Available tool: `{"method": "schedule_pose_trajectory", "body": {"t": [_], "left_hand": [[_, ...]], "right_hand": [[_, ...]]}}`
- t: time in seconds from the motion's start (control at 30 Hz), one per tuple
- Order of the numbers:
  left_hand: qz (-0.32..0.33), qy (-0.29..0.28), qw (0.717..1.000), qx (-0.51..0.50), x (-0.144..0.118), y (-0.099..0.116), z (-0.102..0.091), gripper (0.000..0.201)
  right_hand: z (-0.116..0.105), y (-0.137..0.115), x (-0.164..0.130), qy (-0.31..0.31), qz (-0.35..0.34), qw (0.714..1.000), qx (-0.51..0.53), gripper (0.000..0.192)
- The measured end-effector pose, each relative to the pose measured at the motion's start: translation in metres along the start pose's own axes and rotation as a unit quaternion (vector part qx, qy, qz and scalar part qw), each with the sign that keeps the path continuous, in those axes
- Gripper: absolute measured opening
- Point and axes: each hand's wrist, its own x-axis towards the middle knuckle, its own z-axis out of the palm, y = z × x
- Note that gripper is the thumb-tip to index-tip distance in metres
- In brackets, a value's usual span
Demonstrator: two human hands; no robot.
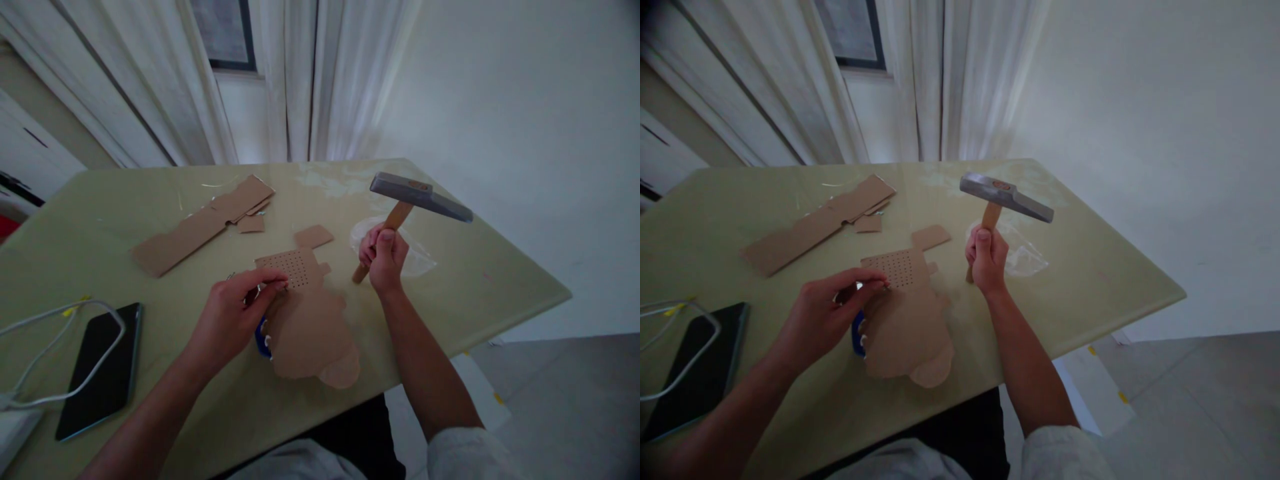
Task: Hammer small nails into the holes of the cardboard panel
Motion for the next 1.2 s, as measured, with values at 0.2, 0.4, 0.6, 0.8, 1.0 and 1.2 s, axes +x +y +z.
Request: {"method": "schedule_pose_trajectory", "body": {"t": [0.2, 0.4, 0.6, 0.8, 1.0, 1.2], "left_hand": [[0.002, 0.073, 0.997, -0.029, -0.007, -0.007, 0.01, 0.015], [-0.041, 0.102, 0.987, -0.119, -0.015, -0.027, 0.017, 0.017], [-0.005, 0.087, 0.992, -0.086, -0.017, -0.023, 0.02, 0.015], [0.031, 0.082, 0.994, -0.072, -0.016, -0.019, 0.021, 0.016], [0.047, 0.075, 0.994, -0.07, -0.014, -0.018, 0.02, 0.02], [0.061, 0.068, 0.994, -0.061, -0.014, -0.016, 0.021, 0.018]], "right_hand": [[-0.001, 0.001, 0.0, 0.002, 0.001, 1.0, 0.004, 0.064], [-0.001, 0.002, 0.0, 0.003, -0.005, 1.0, 0.024, 0.06], [-0.003, 0.002, 0.0, -0.003, 0.006, 1.0, 0.001, 0.061], [-0.003, 0.002, 0.0, -0.012, -0.009, 1.0, 0.018, 0.057], [0.0, 0.0, 0.0, -0.002, -0.011, 1.0, -0.003, 0.06], [0.0, -0.001, 0.0, 0.007, 0.003, 1.0, -0.015, 0.064]]}}
